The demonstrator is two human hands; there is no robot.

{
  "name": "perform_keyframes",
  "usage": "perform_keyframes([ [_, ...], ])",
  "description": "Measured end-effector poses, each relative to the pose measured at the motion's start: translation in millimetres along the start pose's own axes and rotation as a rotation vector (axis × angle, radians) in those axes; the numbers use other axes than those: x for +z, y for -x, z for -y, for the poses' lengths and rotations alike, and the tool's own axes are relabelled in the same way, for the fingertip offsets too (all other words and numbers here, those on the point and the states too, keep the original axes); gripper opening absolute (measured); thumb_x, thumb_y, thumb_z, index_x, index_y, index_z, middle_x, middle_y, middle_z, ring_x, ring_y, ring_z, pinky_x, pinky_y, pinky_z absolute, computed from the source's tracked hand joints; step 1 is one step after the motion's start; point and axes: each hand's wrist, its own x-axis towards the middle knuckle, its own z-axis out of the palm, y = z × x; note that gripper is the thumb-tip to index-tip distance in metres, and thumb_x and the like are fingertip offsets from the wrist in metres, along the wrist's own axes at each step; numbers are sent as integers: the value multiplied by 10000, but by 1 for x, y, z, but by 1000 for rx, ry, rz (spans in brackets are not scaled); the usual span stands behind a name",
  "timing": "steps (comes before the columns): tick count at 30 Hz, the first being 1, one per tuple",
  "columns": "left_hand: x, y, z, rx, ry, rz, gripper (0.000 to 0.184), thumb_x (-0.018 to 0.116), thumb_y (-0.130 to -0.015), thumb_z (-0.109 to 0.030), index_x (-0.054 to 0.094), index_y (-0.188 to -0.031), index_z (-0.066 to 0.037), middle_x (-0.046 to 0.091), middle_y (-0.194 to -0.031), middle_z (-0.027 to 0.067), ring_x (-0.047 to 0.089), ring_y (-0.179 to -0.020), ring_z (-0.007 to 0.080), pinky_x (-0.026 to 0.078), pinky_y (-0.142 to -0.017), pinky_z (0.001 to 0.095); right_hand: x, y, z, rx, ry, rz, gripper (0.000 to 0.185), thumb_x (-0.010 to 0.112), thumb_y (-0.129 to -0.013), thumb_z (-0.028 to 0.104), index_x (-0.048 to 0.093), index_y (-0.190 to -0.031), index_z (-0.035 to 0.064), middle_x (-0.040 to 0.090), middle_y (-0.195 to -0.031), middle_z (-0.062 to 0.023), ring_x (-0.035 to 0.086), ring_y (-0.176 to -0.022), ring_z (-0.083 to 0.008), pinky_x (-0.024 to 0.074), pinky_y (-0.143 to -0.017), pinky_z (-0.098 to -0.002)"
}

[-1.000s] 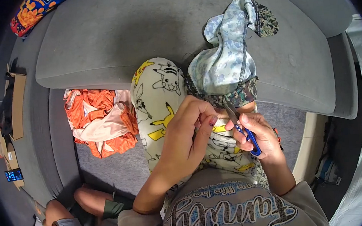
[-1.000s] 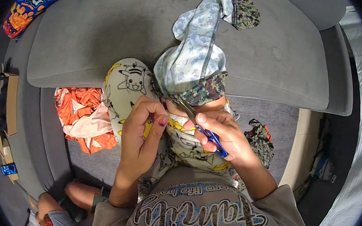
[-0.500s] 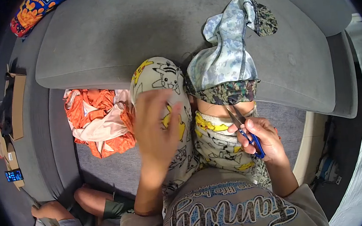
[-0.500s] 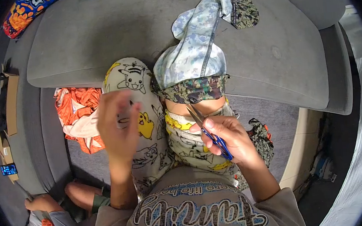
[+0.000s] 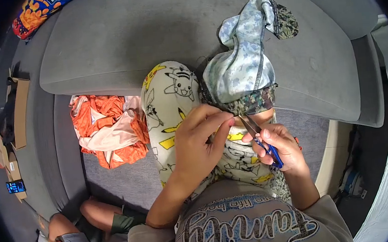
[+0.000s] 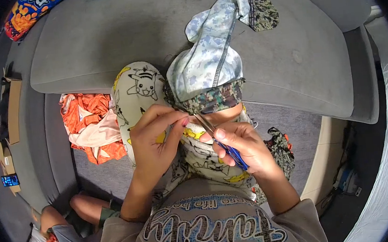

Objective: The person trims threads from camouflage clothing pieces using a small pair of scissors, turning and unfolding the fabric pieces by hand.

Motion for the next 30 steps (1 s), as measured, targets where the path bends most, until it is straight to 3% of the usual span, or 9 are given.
perform_keyframes([
  [3,-2,1,-4,19,11,-7,117,661,-732,18,626,-841,-7,583,-779,90,581,-698,242,452,-605,318,1,-3,2,28,0,40,411,573,-892,344,639,-968,-54,504,-568,-9,411,-414,-55,313,-401,-176],
  [5,-2,2,-5,28,-13,-11,106,668,-756,13,654,-861,7,593,-782,83,584,-683,165,451,-609,249,1,-3,1,39,4,32,408,577,-889,345,642,-963,-51,502,-565,-9,412,-415,-55,312,-400,-175],
  [24,-5,4,-11,14,18,17,94,652,-769,19,633,-862,20,579,-790,92,573,-682,165,442,-604,249,-1,-4,1,40,19,96,339,583,-890,294,658,-932,-34,490,-554,-11,406,-425,-55,293,-389,-181],
  [26,-5,6,-11,-12,40,29,152,657,-735,25,616,-877,-11,568,-804,93,580,-718,242,453,-608,308,0,-4,2,40,22,86,333,584,-891,289,658,-927,-34,490,-551,-13,408,-425,-55,293,-389,-181],
  [30,-11,7,-14,-7,-6,47,85,637,-761,30,625,-844,20,574,-783,97,576,-695,176,448,-622,258,-4,0,2,-48,105,62,284,587,-887,253,665,-910,-19,501,-534,-5,401,-401,-52,299,-376,-182],
])
